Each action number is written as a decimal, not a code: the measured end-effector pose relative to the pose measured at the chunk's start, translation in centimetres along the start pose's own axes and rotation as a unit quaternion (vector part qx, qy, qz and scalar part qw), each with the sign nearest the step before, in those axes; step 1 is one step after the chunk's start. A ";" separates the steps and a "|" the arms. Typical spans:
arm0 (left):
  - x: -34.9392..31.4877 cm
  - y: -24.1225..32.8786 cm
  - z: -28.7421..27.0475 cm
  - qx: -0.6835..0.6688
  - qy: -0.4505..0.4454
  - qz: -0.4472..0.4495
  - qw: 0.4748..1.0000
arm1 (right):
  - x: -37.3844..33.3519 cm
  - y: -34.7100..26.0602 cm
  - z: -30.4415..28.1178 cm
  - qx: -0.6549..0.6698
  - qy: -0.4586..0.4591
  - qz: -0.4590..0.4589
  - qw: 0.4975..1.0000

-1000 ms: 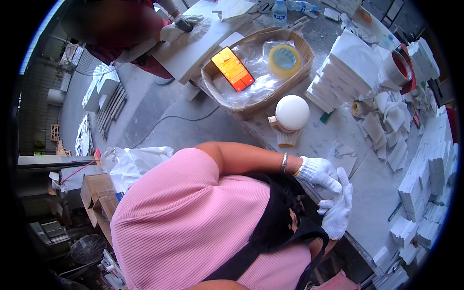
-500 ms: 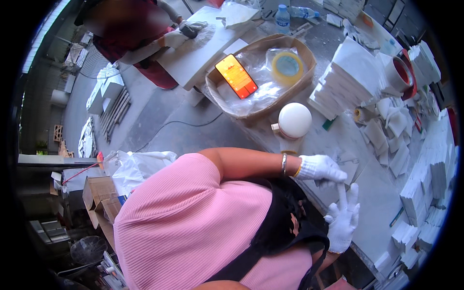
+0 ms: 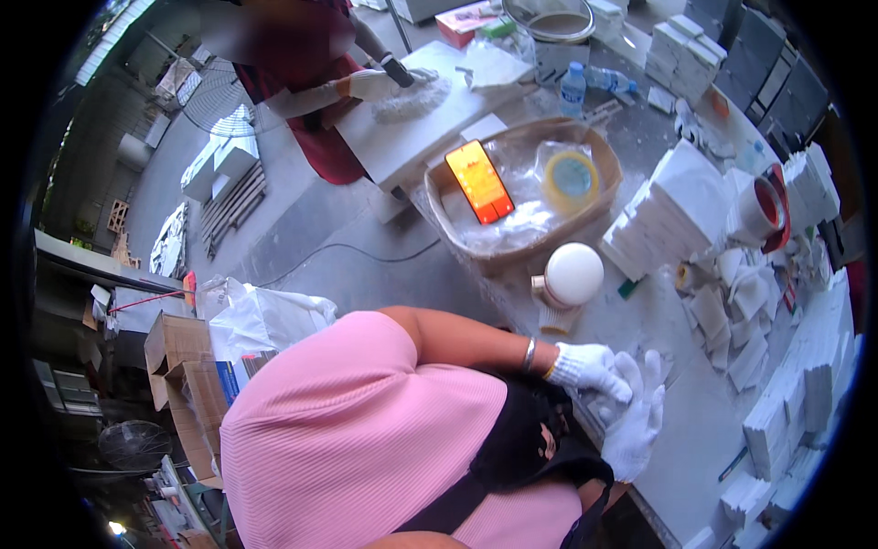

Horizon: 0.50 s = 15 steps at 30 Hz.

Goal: The person applies a white paste to the edges of small white square tiles using a metal spatula, then stacks them on a table. The person also adjusts the head-mounted camera during the task.

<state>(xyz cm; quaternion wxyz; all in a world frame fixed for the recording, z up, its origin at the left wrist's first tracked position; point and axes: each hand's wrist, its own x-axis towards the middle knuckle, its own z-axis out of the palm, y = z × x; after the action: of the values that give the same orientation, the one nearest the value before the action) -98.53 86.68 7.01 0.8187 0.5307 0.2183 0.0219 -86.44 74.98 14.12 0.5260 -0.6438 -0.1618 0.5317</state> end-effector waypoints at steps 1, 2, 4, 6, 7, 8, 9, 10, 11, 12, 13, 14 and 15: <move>0.1 -0.3 -0.1 -0.033 0.013 0.003 0.999 | -0.1 0.3 -0.5 0.000 -0.027 -0.006 1.000; 0.2 -0.6 -0.1 -0.066 0.025 0.006 0.998 | -0.3 0.5 -0.9 0.000 -0.055 -0.011 0.998; -0.5 0.6 -0.2 -0.060 0.044 0.008 0.997 | -0.7 0.4 -1.6 0.042 -0.058 0.004 0.997; -0.6 1.1 -1.0 -0.083 0.044 0.018 0.995 | -1.0 0.9 -2.3 0.079 -0.041 0.000 0.996; -0.5 0.8 -0.6 -0.101 0.056 0.008 0.993 | -1.0 1.2 -2.6 0.092 -0.043 -0.004 0.995; -0.4 0.6 -0.5 -0.098 0.054 0.007 0.994 | -1.0 1.4 -3.0 0.105 -0.045 -0.007 0.993; -0.4 0.6 -0.6 -0.094 0.051 0.007 0.994 | -1.0 1.4 -3.4 0.108 -0.043 -0.008 0.993; -0.2 0.8 -0.7 -0.085 0.044 0.005 0.995 | -1.1 1.4 -3.6 0.116 -0.036 -0.012 0.993; 0.2 0.9 -0.9 -0.067 0.011 -0.005 0.998 | -1.2 1.5 -3.8 0.124 -0.029 -0.017 0.992; 0.7 0.7 -0.7 -0.047 -0.014 -0.006 0.999 | -1.3 1.5 -3.9 0.132 -0.021 -0.022 0.991; 1.0 0.3 -0.8 -0.033 -0.028 -0.004 0.999 | -1.1 1.3 -3.7 0.134 -0.024 -0.022 0.990; 1.3 0.0 -0.8 -0.017 -0.042 -0.001 0.999 | -1.0 0.9 -3.3 0.135 -0.008 -0.021 0.991; 1.5 -0.4 -0.7 0.019 -0.056 -0.007 0.998 | -1.1 0.3 -2.7 0.137 0.007 -0.020 0.990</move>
<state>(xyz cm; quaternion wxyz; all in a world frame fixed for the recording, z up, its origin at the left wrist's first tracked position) -97.56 87.50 5.90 0.8195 0.5451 0.1762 -0.0179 -84.72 72.65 14.10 0.6207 -0.5664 -0.0964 0.5335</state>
